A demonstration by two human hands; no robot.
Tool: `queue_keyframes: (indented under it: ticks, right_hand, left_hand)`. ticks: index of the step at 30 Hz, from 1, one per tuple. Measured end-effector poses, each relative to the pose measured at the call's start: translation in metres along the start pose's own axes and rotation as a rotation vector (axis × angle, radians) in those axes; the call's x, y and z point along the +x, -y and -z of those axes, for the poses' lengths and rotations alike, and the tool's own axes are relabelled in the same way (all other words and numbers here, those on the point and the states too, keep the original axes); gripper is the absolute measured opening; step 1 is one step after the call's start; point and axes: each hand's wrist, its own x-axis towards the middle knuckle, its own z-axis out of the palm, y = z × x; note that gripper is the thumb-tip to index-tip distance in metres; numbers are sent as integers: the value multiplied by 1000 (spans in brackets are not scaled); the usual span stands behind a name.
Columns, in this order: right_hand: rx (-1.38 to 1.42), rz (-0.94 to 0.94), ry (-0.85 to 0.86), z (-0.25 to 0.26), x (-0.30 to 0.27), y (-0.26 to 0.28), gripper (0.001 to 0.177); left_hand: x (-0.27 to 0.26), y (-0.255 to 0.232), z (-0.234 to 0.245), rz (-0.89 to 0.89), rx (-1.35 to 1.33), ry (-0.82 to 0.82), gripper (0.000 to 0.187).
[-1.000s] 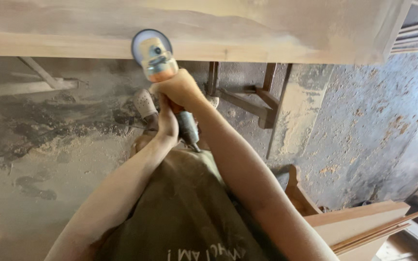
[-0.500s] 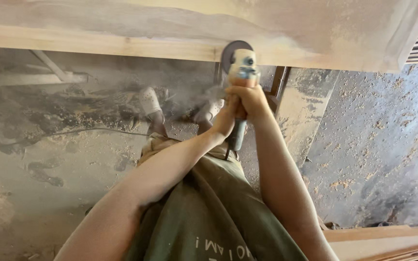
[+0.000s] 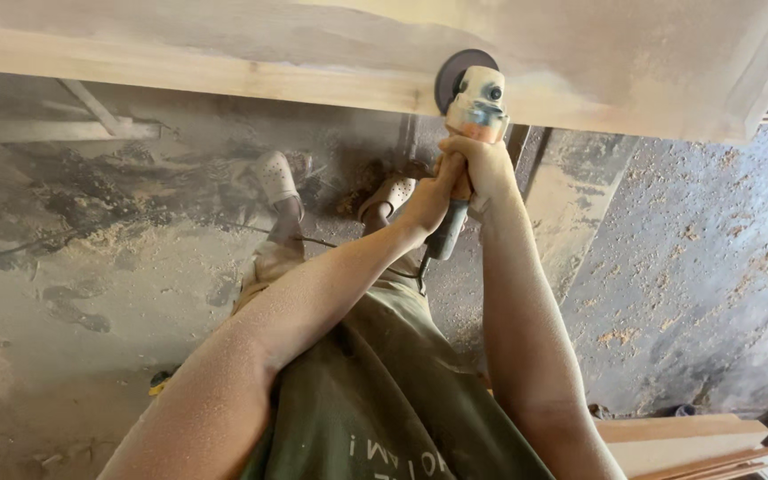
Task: The person sands the surface of a large wooden panel using a hand-held power sander, moving the tool across the wood in circular and linear patterns.
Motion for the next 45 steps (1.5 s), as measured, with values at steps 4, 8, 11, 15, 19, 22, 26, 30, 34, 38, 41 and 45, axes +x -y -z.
queue_keyframes:
  ticks: [4,8,11,15,19,22,26,30,34,38,41,45]
  right_hand:
    - [-66,22,70,-39,5,4,14]
    - [-82,35,110,-72,1,4,14]
    - [-127,31,99,-94,-1,2,13]
    - [-146,73,130,-118,-1,-4,13]
    - [-117,58,143,-142,-1,-17,14]
    - [-108,38,140,-160,1,-25,14]
    - [-248,66,99,-185,2,-33,17]
    - [-303,38,78,-212,5,-44,24]
    - [-296,41,143,-238,4,-56,23]
    - [-478,22,101,-262,0,-62,26]
    - [-608,-12,113,-266,-4,-64,34]
    - [-653,19,211,-253,-5,-66,52]
  left_hand:
    - [-15,-20,28,-26,-73,-19,84]
    - [-28,-38,51,-50,-77,-1,84]
    - [-39,-47,69,-34,-85,18,84]
    - [-53,-55,88,-1,-97,-5,85]
    - [-70,-61,109,-35,-175,-12,84]
    - [-81,-67,128,-31,-180,-17,85]
    - [-95,-72,151,-39,-180,-43,84]
    - [-108,-75,174,-120,-239,-28,83]
    - [-124,-76,195,-161,-349,8,80]
    - [-137,-74,209,-192,-419,-37,77]
    - [-143,-66,206,-197,-482,-119,76]
    - [-137,-51,191,-211,-542,-198,75]
